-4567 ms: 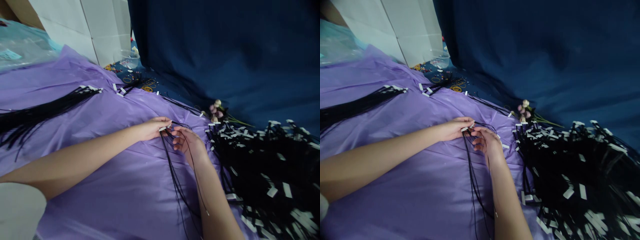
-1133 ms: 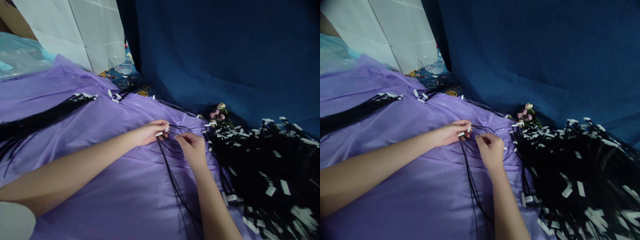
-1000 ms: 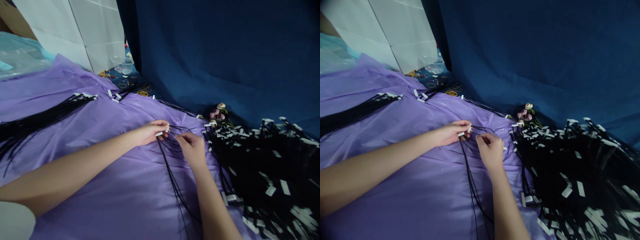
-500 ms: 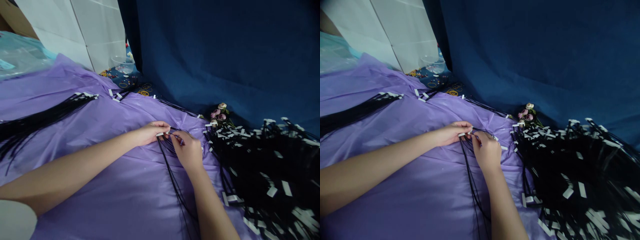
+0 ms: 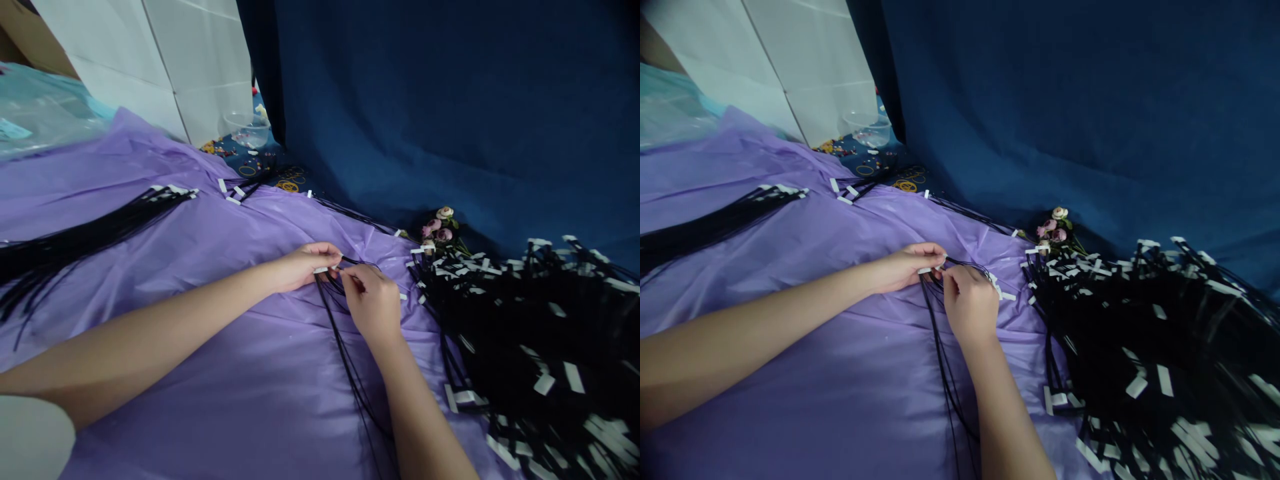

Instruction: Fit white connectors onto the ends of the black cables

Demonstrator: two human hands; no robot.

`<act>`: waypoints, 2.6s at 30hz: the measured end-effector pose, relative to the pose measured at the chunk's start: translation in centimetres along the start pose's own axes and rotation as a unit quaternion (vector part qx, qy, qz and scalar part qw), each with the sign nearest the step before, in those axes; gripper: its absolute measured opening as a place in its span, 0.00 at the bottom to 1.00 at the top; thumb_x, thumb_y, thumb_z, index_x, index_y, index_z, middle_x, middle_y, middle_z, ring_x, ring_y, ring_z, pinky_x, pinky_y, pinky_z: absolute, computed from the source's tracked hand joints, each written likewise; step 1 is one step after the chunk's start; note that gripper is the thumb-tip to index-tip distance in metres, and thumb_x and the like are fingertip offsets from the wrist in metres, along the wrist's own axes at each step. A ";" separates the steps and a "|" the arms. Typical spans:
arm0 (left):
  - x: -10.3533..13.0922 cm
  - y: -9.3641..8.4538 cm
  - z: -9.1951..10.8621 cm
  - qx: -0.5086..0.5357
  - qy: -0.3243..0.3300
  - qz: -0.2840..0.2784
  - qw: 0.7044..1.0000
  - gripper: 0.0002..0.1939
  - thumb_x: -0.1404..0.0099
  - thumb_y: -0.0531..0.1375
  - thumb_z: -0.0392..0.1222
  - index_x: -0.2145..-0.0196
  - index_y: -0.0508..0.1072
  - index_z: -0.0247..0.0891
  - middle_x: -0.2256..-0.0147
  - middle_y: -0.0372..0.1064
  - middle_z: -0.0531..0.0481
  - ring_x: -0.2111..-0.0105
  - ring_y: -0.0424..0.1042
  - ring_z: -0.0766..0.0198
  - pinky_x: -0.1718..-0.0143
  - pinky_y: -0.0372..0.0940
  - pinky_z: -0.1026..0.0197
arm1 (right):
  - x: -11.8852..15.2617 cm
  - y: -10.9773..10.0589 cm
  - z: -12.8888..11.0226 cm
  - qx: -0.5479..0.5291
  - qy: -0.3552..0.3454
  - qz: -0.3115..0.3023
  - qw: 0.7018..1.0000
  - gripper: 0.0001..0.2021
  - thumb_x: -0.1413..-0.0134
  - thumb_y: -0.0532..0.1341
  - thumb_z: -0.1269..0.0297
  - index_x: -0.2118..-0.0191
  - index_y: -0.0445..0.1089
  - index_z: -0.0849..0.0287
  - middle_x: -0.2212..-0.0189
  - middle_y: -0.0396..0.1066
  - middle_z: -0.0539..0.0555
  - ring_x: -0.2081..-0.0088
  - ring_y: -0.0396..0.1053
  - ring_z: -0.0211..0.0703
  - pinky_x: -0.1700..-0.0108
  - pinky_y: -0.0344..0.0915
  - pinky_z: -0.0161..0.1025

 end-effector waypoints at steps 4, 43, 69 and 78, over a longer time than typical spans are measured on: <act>0.1 0.1 0.1 -0.006 0.004 0.003 1.000 0.07 0.43 0.64 0.39 0.67 0.70 0.34 0.72 0.68 0.52 0.72 0.68 0.70 0.66 0.59 0.64 | -0.1 0.0 -0.1 -0.011 -0.019 -0.003 1.000 0.09 0.43 0.55 0.72 0.71 0.71 0.58 0.75 0.72 0.52 0.71 0.67 0.39 0.66 0.59 0.34; 0.0 0.2 0.5 0.107 0.004 0.074 0.991 0.05 0.43 0.64 0.33 0.70 0.69 0.32 0.74 0.68 0.50 0.74 0.70 0.69 0.71 0.62 0.67 | 0.6 0.9 -1.0 -0.057 0.113 -0.232 0.964 0.08 0.45 0.56 0.66 0.72 0.71 0.55 0.74 0.73 0.49 0.74 0.66 0.36 0.71 0.54 0.32; 0.0 0.1 0.7 0.037 -0.011 0.064 0.997 0.13 0.44 0.66 0.44 0.66 0.68 0.38 0.70 0.67 0.54 0.74 0.68 0.68 0.72 0.66 0.63 | -0.2 0.2 0.6 -0.216 0.161 0.020 0.963 0.05 0.45 0.57 0.67 0.68 0.70 0.58 0.82 0.64 0.46 0.80 0.60 0.33 0.75 0.53 0.31; -0.1 0.3 0.7 0.031 -0.019 0.066 0.997 0.15 0.47 0.68 0.45 0.66 0.67 0.38 0.71 0.67 0.55 0.74 0.68 0.69 0.71 0.68 0.61 | -0.3 0.1 1.4 -0.214 0.165 0.030 0.962 0.04 0.46 0.58 0.68 0.68 0.70 0.58 0.82 0.64 0.45 0.80 0.59 0.32 0.75 0.53 0.31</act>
Point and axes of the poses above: each hand's wrist, its own x-axis away from the middle knuckle, its own y-axis out of the palm, z = x × y, the point moved 3 cm from there along -x, towards the middle knuckle
